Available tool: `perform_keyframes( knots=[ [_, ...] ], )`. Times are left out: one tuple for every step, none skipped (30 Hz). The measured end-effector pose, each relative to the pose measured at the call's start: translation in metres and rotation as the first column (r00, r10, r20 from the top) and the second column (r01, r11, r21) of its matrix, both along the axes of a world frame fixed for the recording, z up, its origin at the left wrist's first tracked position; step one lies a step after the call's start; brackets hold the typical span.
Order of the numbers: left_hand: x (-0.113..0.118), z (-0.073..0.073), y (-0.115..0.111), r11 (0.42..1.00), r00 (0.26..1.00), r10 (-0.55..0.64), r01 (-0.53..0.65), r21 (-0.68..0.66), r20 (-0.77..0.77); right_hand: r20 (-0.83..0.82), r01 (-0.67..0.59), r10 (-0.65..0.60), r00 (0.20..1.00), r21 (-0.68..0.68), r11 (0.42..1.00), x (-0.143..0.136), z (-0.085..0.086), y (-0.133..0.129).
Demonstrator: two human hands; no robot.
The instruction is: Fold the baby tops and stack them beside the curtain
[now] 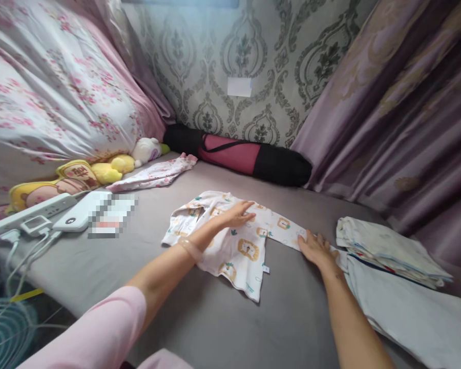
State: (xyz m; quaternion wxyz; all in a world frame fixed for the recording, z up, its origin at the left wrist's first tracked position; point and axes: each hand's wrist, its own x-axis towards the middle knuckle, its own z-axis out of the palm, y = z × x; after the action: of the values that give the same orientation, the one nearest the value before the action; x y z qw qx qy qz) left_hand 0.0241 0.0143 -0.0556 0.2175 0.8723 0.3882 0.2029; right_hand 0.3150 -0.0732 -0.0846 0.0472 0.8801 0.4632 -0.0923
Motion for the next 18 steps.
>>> perform_keyframes(
  knots=[
    [-0.021, 0.006, -0.001, 0.999, 0.997, 0.031, -0.033, 0.031, 0.066, 0.003, 0.01, -0.01, 1.0, -0.013, 1.0, -0.001, 0.004, 0.004],
    [-0.043, 0.012, -0.003, 0.996, 0.991, 0.072, -0.077, 0.044, 0.116, 0.009, 0.024, -0.024, 1.0, -0.019, 1.0, -0.004, 0.009, 0.007],
    [-0.066, 0.015, -0.005, 0.99, 0.981, 0.134, -0.14, 0.035, 0.143, 0.018, 0.034, -0.033, 0.999, -0.005, 0.999, -0.008, 0.013, 0.01],
    [-0.09, 0.017, -0.008, 0.972, 0.961, 0.228, -0.235, 0.022, 0.156, 0.027, 0.033, -0.033, 0.999, 0.023, 0.999, -0.014, 0.017, 0.013],
    [-0.113, 0.017, -0.011, 0.957, 0.947, 0.285, -0.29, 0.011, 0.145, 0.036, 0.018, -0.02, 0.999, 0.065, 0.998, -0.022, 0.021, 0.016],
    [-0.134, 0.015, -0.015, 0.937, 0.93, 0.346, -0.349, 0.002, 0.124, 0.042, -0.016, 0.011, 0.999, 0.117, 0.993, -0.031, 0.025, 0.019],
    [-0.154, 0.011, -0.019, 0.89, 0.888, 0.456, -0.456, -0.009, 0.067, 0.044, -0.064, 0.057, 0.997, 0.172, 0.983, -0.042, 0.028, 0.023],
    [-0.172, 0.007, -0.024, 0.838, 0.839, 0.545, -0.544, -0.033, 0.002, 0.04, -0.12, 0.114, 0.993, 0.221, 0.968, -0.054, 0.03, 0.028],
    [-0.187, 0.002, -0.029, 0.79, 0.792, 0.607, -0.61, -0.067, -0.055, 0.03, -0.179, 0.177, 0.984, 0.26, 0.949, -0.067, 0.031, 0.034],
    [-0.199, -0.003, -0.034, 0.762, 0.768, 0.632, -0.64, -0.1, -0.105, 0.015, -0.232, 0.238, 0.971, 0.287, 0.929, -0.081, 0.031, 0.041],
    [-0.208, -0.008, -0.038, 0.74, 0.75, 0.644, -0.66, -0.13, -0.149, 0.002, -0.28, 0.294, 0.956, 0.313, 0.908, -0.097, 0.031, 0.05],
    [-0.214, -0.012, -0.043, 0.722, 0.737, 0.65, -0.675, -0.151, -0.187, -0.01, -0.325, 0.348, 0.937, 0.336, 0.884, -0.114, 0.03, 0.059],
    [-0.217, -0.015, -0.047, 0.709, 0.725, 0.652, -0.687, -0.163, -0.219, -0.027, -0.362, 0.397, 0.917, 0.356, 0.861, -0.131, 0.028, 0.069],
    [-0.217, -0.016, -0.05, 0.692, 0.71, 0.659, -0.702, -0.167, -0.248, -0.044, -0.39, 0.436, 0.899, 0.374, 0.841, -0.15, 0.026, 0.079],
    [-0.216, -0.017, -0.053, 0.674, 0.69, 0.669, -0.72, -0.166, -0.274, -0.076, -0.419, 0.484, 0.872, 0.394, 0.818, -0.168, 0.023, 0.089],
    [-0.213, -0.016, -0.056, 0.655, 0.671, 0.68, -0.737, -0.164, -0.298, -0.156, -0.42, 0.534, 0.831, 0.451, 0.787, -0.186, 0.021, 0.099],
    [-0.209, -0.015, -0.058, 0.64, 0.654, 0.686, -0.751, -0.164, -0.319, -0.207, -0.424, 0.582, 0.786, 0.505, 0.752, -0.204, 0.019, 0.107],
    [-0.205, -0.014, -0.06, 0.627, 0.641, 0.689, -0.761, -0.165, -0.338, -0.243, -0.423, 0.617, 0.749, 0.541, 0.727, -0.221, 0.017, 0.115]
  ],
)
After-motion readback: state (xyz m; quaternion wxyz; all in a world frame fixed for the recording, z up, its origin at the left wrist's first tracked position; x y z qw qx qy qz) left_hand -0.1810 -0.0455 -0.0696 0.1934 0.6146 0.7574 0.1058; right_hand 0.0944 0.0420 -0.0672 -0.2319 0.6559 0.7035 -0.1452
